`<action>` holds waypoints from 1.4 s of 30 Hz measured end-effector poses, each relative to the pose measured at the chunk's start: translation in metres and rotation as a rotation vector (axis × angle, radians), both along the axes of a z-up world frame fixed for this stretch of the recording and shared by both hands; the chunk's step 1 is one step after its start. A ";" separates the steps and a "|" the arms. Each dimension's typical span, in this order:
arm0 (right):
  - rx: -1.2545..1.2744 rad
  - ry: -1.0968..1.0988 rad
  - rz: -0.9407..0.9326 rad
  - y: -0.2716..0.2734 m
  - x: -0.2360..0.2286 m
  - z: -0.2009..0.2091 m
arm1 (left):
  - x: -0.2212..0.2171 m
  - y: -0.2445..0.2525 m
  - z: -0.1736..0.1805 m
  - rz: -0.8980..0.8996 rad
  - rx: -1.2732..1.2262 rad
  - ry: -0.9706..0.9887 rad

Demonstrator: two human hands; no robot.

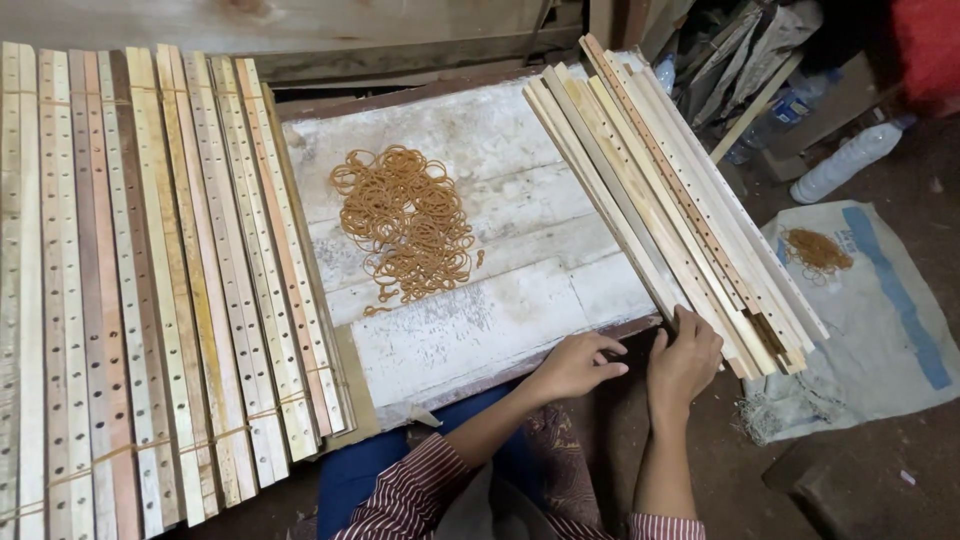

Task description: Sorting and stacking wooden slats with pre-drilled holes in a workshop environment.

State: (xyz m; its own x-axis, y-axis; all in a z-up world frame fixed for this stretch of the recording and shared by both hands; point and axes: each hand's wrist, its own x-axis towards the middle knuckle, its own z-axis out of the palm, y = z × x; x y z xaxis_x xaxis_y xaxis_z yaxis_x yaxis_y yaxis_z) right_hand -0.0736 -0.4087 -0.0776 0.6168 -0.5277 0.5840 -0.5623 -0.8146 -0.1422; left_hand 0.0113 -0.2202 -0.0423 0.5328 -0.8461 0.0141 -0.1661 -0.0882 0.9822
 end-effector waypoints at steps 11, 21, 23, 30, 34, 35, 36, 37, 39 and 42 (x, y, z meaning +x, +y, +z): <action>-0.307 0.050 -0.009 -0.020 0.010 -0.015 | -0.003 -0.006 -0.013 -0.021 0.020 0.047; 0.481 0.322 0.269 0.075 -0.020 0.065 | -0.010 -0.016 -0.008 0.293 0.008 0.196; 0.536 0.288 0.340 0.087 -0.022 0.072 | -0.008 -0.004 -0.010 0.343 0.044 0.192; 1.173 0.197 0.391 0.105 -0.005 0.100 | 0.000 0.073 0.035 0.374 0.233 0.205; 1.210 0.329 0.419 0.127 0.027 0.079 | -0.013 0.096 0.025 0.442 0.294 -0.026; 1.295 0.263 0.519 0.134 0.035 0.074 | -0.017 0.104 0.030 0.444 0.287 -0.079; 1.377 0.195 0.619 0.141 0.042 0.070 | -0.021 0.112 0.036 0.445 0.281 -0.133; 1.380 0.198 0.631 0.148 0.047 0.072 | -0.023 0.120 0.041 0.456 0.285 -0.136; 1.512 0.180 0.648 0.165 0.057 0.075 | -0.028 0.137 0.051 0.386 0.419 -0.224; 1.690 0.011 0.606 0.189 0.072 0.080 | -0.036 0.148 0.047 0.425 0.535 -0.364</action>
